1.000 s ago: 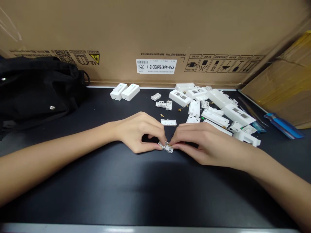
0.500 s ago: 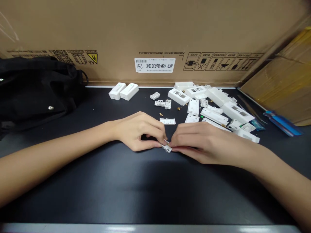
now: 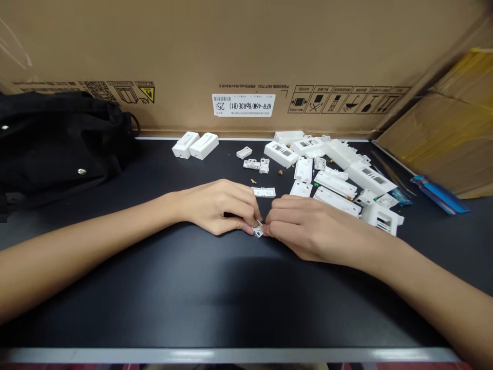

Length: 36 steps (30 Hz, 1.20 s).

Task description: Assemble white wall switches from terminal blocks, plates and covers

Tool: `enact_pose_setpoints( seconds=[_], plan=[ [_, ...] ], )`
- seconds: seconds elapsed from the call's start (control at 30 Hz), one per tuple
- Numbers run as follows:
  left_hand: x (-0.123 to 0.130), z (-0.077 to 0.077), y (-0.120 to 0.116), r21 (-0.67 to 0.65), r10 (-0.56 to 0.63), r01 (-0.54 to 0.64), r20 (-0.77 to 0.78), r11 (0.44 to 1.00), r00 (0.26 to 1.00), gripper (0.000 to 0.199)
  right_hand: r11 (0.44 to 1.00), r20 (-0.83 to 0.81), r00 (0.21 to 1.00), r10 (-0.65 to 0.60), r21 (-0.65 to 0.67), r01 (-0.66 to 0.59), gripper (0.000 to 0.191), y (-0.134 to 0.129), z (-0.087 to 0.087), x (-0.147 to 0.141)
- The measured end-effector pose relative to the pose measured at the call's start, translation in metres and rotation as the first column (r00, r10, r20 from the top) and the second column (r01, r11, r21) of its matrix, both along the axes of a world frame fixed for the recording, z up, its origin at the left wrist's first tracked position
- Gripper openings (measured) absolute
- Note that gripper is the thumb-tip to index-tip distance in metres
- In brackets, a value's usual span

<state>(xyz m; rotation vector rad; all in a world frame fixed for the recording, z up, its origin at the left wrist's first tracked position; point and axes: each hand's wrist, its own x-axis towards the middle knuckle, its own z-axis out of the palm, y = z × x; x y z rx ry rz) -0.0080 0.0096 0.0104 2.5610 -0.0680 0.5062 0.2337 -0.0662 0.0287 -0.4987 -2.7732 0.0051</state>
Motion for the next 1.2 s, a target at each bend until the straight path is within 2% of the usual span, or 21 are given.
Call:
enact_pose_setpoints(
  seconds=[0.27,0.33,0.4,0.47,0.53,0.67,0.87,1.0,1.1,1.2],
  plan=[
    [0.0,0.0,-0.004,0.065,0.04,-0.04,0.01,0.997,0.999,0.01,0.979,0.035,0.998,-0.056,-0.194,0.062,0.028,0.003,0.008,0.003],
    [0.0,0.0,-0.006,0.11,0.048,-0.049,0.017,0.993,0.999,0.009,0.979,0.003,0.994,-0.107,-0.175,0.106,0.027,0.006,0.009,0.005],
    [-0.001,0.001,-0.007,0.14,0.047,-0.048,0.012,0.989,0.999,0.01,0.969,-0.006,0.974,-0.225,-0.104,0.223,0.027,0.01,0.008,0.008],
    [-0.002,0.001,-0.007,0.159,0.05,-0.049,-0.002,0.986,0.999,0.011,0.944,0.024,0.944,-0.328,-0.03,0.329,0.028,0.015,0.004,0.01],
    [-0.003,0.001,-0.007,0.167,0.048,-0.047,-0.003,0.985,0.999,0.012,0.928,0.066,0.926,-0.371,0.007,0.371,0.029,0.02,0.001,0.011],
    [-0.005,-0.001,-0.006,0.163,0.044,-0.048,0.029,0.985,0.999,0.019,0.924,0.1,0.92,-0.38,0.001,0.382,0.028,0.022,0.002,0.013],
    [-0.004,-0.004,-0.005,0.18,0.125,-0.126,0.018,0.976,0.992,0.036,0.921,0.096,0.917,-0.388,-0.006,0.39,0.025,0.017,0.012,0.018],
    [-0.003,-0.003,-0.005,0.144,0.123,-0.118,-0.023,0.983,0.992,0.025,0.94,0.162,0.935,-0.315,-0.082,0.33,0.021,0.017,0.016,0.023],
    [-0.004,-0.003,-0.004,0.139,0.12,-0.114,-0.04,0.984,0.992,0.012,0.944,0.156,0.939,-0.307,-0.077,0.321,0.019,0.017,0.016,0.024],
    [-0.005,-0.003,-0.003,0.134,0.114,-0.107,-0.045,0.985,0.992,0.009,0.943,0.152,0.937,-0.314,-0.066,0.326,0.018,0.017,0.016,0.025]
  ],
)
